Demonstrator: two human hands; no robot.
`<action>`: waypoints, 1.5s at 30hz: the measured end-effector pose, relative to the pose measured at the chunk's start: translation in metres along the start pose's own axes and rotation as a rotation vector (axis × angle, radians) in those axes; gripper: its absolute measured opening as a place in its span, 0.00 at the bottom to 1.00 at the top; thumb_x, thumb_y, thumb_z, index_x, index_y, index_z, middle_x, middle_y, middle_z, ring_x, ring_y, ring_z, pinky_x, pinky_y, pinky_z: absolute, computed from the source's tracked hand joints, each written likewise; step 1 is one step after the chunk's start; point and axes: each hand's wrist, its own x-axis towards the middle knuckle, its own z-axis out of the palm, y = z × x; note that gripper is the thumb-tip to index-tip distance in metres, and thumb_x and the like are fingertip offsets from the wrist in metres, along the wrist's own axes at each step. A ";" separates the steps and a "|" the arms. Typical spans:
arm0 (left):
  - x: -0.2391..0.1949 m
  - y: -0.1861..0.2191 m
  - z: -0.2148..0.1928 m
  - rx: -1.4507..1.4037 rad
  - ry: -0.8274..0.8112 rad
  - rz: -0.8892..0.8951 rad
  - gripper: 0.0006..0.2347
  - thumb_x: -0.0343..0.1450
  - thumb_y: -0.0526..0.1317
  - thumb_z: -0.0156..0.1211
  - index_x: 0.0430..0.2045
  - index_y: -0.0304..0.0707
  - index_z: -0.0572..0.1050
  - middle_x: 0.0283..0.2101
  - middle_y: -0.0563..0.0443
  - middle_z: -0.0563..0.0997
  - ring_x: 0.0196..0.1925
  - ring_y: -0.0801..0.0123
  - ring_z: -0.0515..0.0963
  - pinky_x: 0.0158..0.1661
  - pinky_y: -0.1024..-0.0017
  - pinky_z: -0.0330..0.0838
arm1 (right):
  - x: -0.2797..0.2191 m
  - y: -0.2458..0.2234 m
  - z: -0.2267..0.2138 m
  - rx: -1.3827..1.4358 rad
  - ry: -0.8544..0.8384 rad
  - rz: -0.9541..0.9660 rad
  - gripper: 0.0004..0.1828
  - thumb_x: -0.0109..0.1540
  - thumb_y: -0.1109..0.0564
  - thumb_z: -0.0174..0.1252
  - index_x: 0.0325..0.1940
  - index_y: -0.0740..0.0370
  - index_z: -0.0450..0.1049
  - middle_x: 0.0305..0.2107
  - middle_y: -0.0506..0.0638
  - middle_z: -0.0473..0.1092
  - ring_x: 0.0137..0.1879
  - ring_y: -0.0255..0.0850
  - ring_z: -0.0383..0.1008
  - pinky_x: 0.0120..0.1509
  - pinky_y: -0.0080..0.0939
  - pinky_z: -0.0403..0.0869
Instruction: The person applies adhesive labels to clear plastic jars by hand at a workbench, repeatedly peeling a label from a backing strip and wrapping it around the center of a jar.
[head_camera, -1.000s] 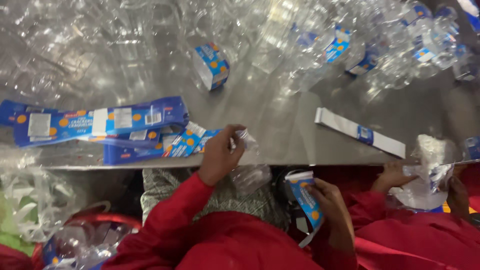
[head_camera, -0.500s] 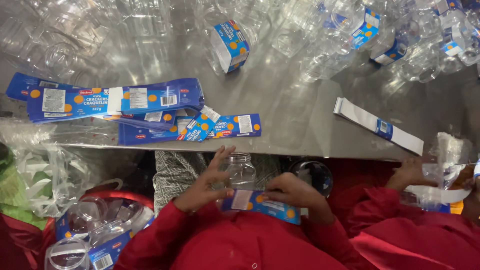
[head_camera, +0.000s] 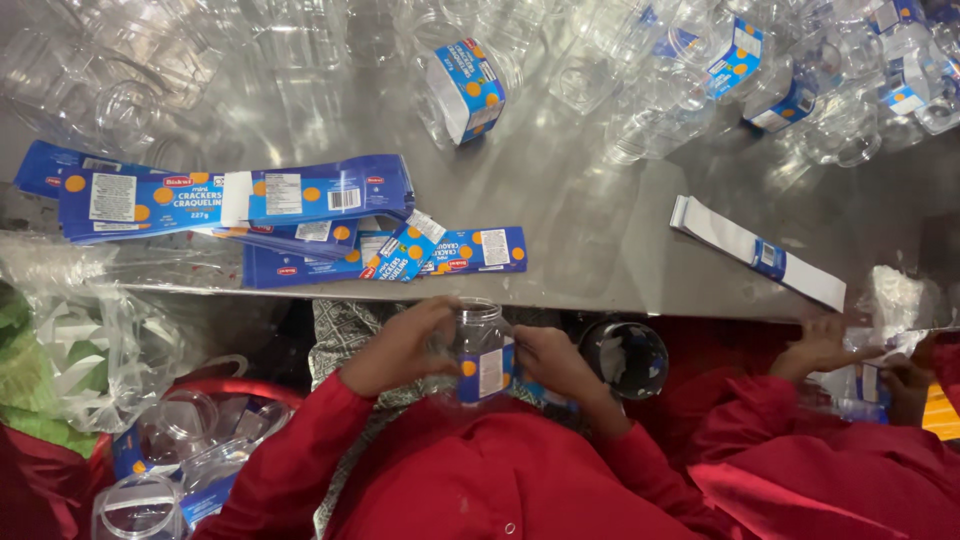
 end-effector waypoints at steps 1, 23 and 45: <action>0.002 -0.003 0.002 0.044 0.049 -0.182 0.22 0.56 0.37 0.79 0.40 0.37 0.74 0.47 0.45 0.80 0.50 0.58 0.81 0.50 0.67 0.74 | 0.001 -0.004 0.005 -0.045 0.014 0.095 0.12 0.60 0.59 0.57 0.47 0.63 0.75 0.32 0.63 0.75 0.39 0.58 0.78 0.40 0.51 0.75; 0.007 0.002 0.036 -0.732 0.677 0.052 0.11 0.70 0.28 0.65 0.42 0.30 0.71 0.40 0.47 0.82 0.43 0.69 0.84 0.46 0.70 0.80 | -0.035 -0.045 -0.023 0.768 0.251 0.139 0.12 0.63 0.65 0.59 0.50 0.70 0.79 0.41 0.56 0.80 0.46 0.36 0.79 0.49 0.35 0.79; -0.016 0.039 0.032 -0.556 0.270 -0.027 0.10 0.70 0.33 0.66 0.42 0.32 0.73 0.33 0.55 0.75 0.33 0.79 0.72 0.36 0.77 0.69 | -0.013 -0.069 -0.043 0.850 0.612 -0.122 0.22 0.64 0.57 0.60 0.61 0.65 0.68 0.66 0.59 0.67 0.74 0.49 0.64 0.74 0.51 0.65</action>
